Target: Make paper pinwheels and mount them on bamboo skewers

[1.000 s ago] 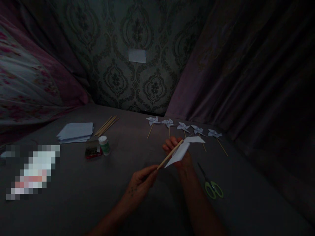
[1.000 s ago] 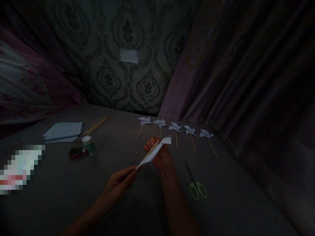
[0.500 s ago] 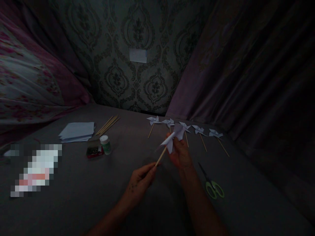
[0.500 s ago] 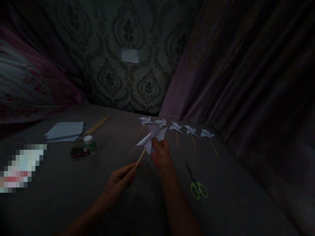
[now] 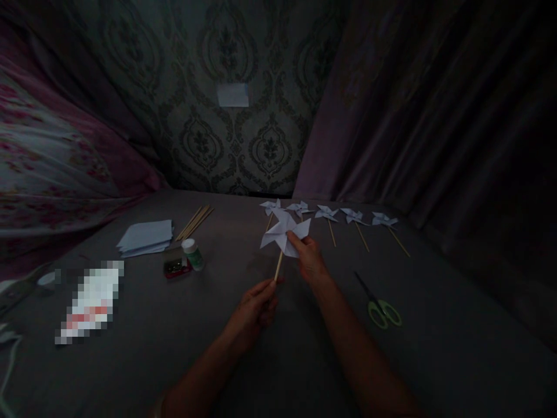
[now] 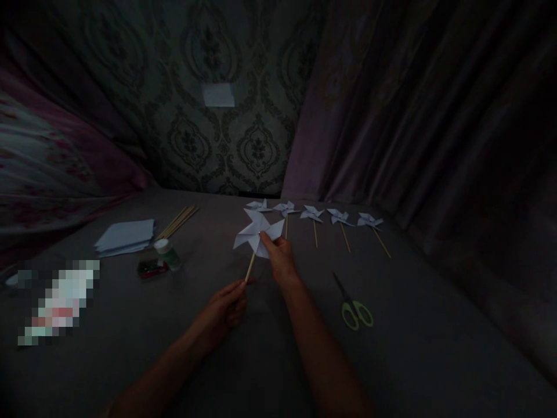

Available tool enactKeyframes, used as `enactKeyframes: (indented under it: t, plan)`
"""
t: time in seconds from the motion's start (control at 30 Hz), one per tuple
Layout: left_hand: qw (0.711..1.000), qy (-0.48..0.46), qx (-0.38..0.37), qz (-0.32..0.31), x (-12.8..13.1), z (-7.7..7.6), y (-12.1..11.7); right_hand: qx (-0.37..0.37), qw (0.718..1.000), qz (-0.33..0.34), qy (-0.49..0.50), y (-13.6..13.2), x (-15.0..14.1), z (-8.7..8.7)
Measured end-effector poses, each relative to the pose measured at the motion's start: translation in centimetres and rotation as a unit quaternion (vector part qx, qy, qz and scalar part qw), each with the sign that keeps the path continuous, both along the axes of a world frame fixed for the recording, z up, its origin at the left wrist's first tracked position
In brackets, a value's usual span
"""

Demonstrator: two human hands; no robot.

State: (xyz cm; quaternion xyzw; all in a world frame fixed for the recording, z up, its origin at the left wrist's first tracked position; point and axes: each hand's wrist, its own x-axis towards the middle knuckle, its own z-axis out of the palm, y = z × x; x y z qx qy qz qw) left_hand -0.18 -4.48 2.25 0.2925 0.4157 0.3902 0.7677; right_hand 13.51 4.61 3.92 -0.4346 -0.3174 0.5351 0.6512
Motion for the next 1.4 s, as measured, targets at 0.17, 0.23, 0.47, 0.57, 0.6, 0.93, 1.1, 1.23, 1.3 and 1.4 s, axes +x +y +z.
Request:
enactKeyframes:
  t: [0.17,0.23,0.47,0.57,0.6,0.93,1.1,1.23,1.3,1.4]
  plan:
    - [0.999,0.019,-0.041,0.007,0.2,-0.4,0.2,-0.026,0.999,-0.024,0.008,0.7,-0.4,-1.8]
    - [0.998,0.027,-0.047,0.008,0.2,-0.4,0.2,-0.035,0.999,-0.034,0.009,0.8,-0.5,-2.3]
    - [0.997,0.057,-0.053,0.017,0.6,-0.5,0.1,-0.053,0.996,-0.06,-0.025,0.9,-0.6,-3.2]
    - [0.996,0.071,-0.056,0.022,0.7,-0.6,0.0,-0.063,0.995,-0.07,-0.044,0.9,-0.7,-3.3]
    - [0.995,0.075,-0.056,0.023,0.7,-0.6,-0.1,-0.066,0.994,-0.072,-0.047,0.9,-0.7,-3.4]
    - [0.993,0.097,-0.053,0.038,1.0,-0.8,-0.2,-0.099,0.985,-0.087,-0.111,0.6,-0.7,-3.8]
    - [0.991,0.122,-0.033,0.039,1.3,-0.8,-0.4,-0.113,0.98,-0.071,-0.148,0.7,-0.5,-4.2]
    - [0.986,0.163,0.0,0.026,1.6,-0.8,-0.4,-0.128,0.978,-0.048,-0.158,0.6,-0.2,-4.4]
    - [0.98,0.198,0.018,0.011,1.5,-0.8,-0.4,-0.136,0.977,-0.029,-0.164,0.6,0.0,-4.3]
    - [0.956,0.281,0.087,-0.014,1.1,-0.7,-0.2,-0.145,0.973,0.0,-0.177,0.4,0.3,-4.1]
